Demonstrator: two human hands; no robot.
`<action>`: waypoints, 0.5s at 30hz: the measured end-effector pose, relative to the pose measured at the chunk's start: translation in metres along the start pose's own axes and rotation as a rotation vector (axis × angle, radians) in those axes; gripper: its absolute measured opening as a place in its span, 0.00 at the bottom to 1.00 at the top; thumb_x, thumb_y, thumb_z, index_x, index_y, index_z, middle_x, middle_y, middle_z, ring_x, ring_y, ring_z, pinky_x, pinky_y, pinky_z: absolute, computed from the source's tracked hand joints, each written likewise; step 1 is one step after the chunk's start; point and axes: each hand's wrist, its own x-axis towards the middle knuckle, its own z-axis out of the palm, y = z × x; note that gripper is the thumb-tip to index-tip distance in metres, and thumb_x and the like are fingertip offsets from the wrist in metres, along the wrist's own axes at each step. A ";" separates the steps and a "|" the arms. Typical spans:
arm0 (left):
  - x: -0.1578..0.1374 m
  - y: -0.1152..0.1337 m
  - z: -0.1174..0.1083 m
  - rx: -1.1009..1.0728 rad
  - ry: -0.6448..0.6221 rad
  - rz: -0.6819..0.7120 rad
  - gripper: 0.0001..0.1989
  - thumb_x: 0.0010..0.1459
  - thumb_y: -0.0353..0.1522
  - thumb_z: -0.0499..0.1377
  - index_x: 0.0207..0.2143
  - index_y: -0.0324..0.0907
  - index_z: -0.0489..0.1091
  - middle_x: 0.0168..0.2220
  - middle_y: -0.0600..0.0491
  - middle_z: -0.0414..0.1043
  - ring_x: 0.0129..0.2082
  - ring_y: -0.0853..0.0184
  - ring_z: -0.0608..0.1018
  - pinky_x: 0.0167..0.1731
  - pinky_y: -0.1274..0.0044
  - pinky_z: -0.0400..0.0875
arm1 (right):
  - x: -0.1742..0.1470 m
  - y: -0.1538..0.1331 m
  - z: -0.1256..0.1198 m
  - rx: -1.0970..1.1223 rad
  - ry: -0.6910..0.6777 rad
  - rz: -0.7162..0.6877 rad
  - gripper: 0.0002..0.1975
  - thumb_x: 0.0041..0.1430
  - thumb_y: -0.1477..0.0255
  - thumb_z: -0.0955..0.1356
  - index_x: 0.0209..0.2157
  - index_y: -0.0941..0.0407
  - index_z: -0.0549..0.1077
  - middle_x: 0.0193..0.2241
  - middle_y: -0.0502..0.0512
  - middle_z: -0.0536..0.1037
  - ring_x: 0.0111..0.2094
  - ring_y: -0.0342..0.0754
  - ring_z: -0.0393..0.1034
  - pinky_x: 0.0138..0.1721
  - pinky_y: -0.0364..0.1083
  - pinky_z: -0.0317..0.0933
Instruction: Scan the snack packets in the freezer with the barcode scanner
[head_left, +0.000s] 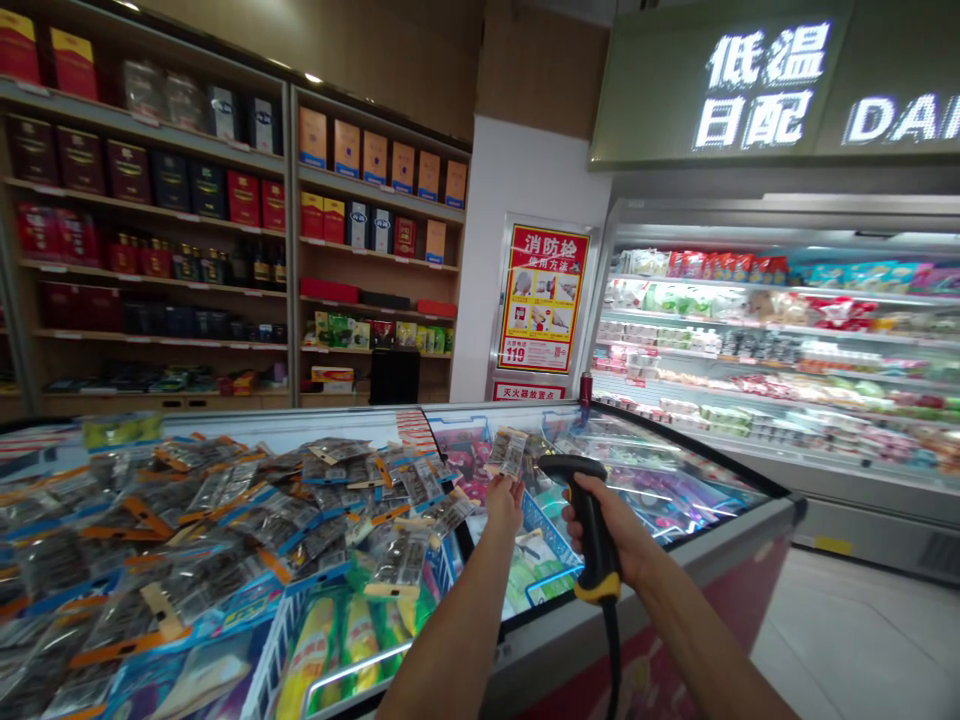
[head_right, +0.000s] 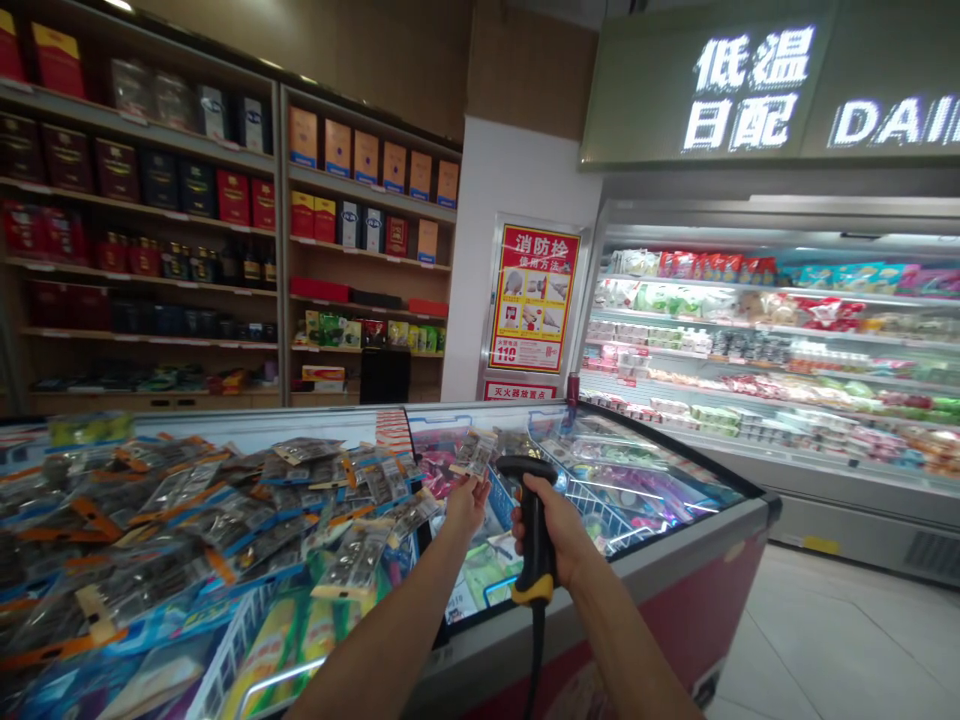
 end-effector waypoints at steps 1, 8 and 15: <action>0.000 0.001 0.000 0.010 0.002 0.012 0.09 0.51 0.21 0.49 0.24 0.42 0.56 0.25 0.56 0.67 0.34 0.74 0.75 0.34 0.81 0.69 | -0.001 0.000 0.001 0.001 0.002 -0.002 0.11 0.49 0.64 0.63 0.24 0.58 0.64 0.13 0.46 0.65 0.12 0.38 0.58 0.12 0.38 0.53; 0.006 0.041 -0.011 0.024 0.087 0.111 0.08 0.52 0.21 0.47 0.26 0.43 0.56 0.26 0.56 0.67 0.36 0.73 0.74 0.35 0.80 0.69 | -0.005 -0.003 0.002 0.018 0.019 -0.070 0.09 0.49 0.66 0.64 0.24 0.58 0.64 0.13 0.46 0.65 0.12 0.37 0.58 0.13 0.39 0.54; 0.000 0.105 -0.056 0.057 0.242 0.249 0.08 0.55 0.25 0.46 0.35 0.45 0.56 0.37 0.54 0.67 0.43 0.74 0.70 0.36 0.82 0.67 | 0.004 0.006 0.003 0.022 -0.019 -0.054 0.08 0.48 0.67 0.64 0.24 0.58 0.64 0.14 0.47 0.65 0.13 0.38 0.58 0.13 0.38 0.55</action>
